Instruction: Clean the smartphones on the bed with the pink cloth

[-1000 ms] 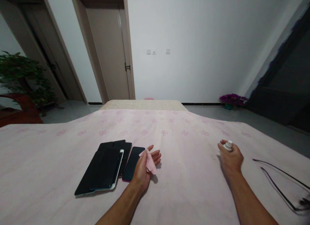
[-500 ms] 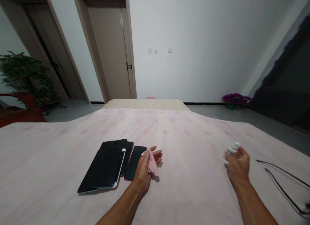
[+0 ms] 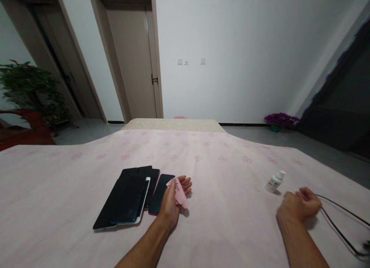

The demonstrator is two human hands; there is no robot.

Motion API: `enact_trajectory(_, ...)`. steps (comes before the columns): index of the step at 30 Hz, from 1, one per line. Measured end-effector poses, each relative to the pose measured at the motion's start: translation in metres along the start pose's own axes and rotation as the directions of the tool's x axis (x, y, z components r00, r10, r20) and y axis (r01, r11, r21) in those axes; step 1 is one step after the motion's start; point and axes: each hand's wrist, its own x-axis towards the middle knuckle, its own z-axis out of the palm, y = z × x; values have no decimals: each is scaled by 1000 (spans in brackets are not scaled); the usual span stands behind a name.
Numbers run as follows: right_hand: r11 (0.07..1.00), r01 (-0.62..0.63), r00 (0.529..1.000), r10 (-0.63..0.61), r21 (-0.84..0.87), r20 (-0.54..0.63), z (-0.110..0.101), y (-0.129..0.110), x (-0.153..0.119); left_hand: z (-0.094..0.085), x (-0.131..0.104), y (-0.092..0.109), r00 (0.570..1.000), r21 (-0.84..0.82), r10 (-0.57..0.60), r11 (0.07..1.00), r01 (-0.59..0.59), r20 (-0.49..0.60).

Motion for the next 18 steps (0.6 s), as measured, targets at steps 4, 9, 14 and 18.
enact_trajectory(4, 987, 13, 998, -2, 162, -62, -3, -41, -19, 3, -2, 1, 1000, 16, 12, 1000, -12, 14)
enact_trajectory(9, 956, -162, 788, -25, 246, 615, -5, -112, -103, 5, -2, -1, 999, 75, 35, 997, -36, 8)
enact_trajectory(14, 954, -297, -17, 46, -49, 999, -13, -144, -207, 0, -2, -5, 998, 84, 22, 996, -26, 54)
enact_trajectory(18, 908, -414, -103, 19, -60, 995, -10, -140, -250, -3, -7, -5, 989, 116, 3, 993, -20, 145)
